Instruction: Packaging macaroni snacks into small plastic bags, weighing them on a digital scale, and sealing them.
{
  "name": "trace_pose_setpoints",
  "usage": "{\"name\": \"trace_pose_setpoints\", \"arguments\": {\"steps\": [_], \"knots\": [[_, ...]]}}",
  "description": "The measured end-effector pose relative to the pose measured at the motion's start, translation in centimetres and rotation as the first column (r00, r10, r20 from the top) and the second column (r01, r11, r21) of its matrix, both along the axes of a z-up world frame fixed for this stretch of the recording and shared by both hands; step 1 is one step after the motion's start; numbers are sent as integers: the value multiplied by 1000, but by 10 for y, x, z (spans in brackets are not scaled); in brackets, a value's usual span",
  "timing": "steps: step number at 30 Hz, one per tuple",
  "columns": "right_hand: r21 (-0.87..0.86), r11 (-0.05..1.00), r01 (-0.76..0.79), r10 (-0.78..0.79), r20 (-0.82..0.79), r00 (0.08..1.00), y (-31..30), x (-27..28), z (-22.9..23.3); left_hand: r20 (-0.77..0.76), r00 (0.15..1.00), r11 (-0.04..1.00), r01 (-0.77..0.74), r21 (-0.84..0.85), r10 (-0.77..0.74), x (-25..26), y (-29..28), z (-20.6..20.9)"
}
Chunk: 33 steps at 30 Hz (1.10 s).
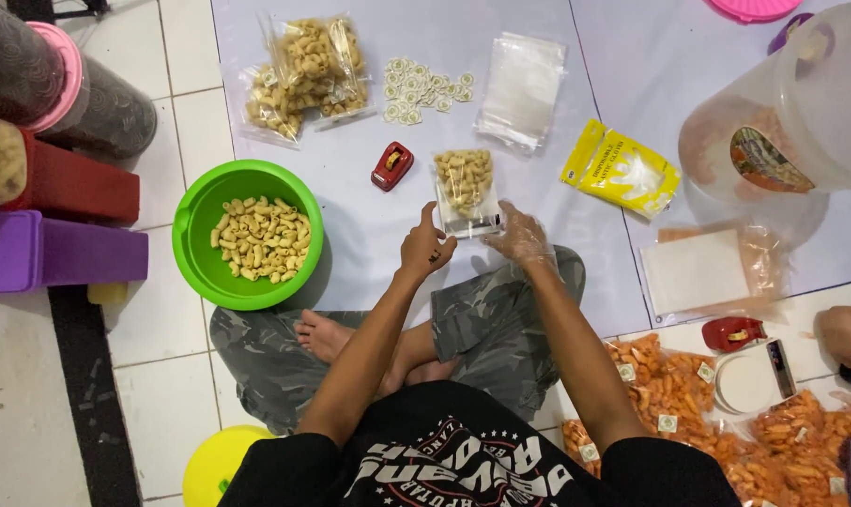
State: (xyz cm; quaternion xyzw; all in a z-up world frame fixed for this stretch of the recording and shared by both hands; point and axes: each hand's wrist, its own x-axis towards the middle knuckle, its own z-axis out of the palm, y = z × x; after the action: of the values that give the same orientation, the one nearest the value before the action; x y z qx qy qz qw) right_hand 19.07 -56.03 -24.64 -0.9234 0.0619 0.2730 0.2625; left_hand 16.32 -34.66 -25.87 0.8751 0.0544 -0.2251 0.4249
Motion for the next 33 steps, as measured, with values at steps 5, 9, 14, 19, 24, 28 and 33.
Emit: {"name": "trace_pose_setpoints", "arguments": {"steps": [5, 9, 14, 19, 24, 28, 33], "knots": [[-8, 1000, 22, -22, 11, 1000, -18, -4, -17, -61, 998, 999, -2, 44, 4, -13, 6, -24], [-36, 997, 64, -63, 33, 997, -21, -6, -13, -85, 996, 998, 26, 60, -21, -21, 8, -42], [-41, 996, 75, -74, 19, 997, -22, -8, -18, -90, 996, 999, 22, 34, -19, -25, 7, -54], [-87, 996, 27, -23, 38, 999, -17, -15, -17, -111, 993, 998, 33, 52, -27, -24, 4, -56], [-212, 977, -23, 50, 124, 991, -4, -14, -34, -103, 995, 983, 32, 183, -14, -14, -8, -77], [-183, 983, 32, 6, 204, 979, -4, -4, -59, -68, 998, 974, 23, 226, -8, 10, -16, -94], [-155, 976, 156, -103, 305, 947, -12, 20, -48, 142, 990, 978, -42, 206, 12, 43, -10, -63]]}}
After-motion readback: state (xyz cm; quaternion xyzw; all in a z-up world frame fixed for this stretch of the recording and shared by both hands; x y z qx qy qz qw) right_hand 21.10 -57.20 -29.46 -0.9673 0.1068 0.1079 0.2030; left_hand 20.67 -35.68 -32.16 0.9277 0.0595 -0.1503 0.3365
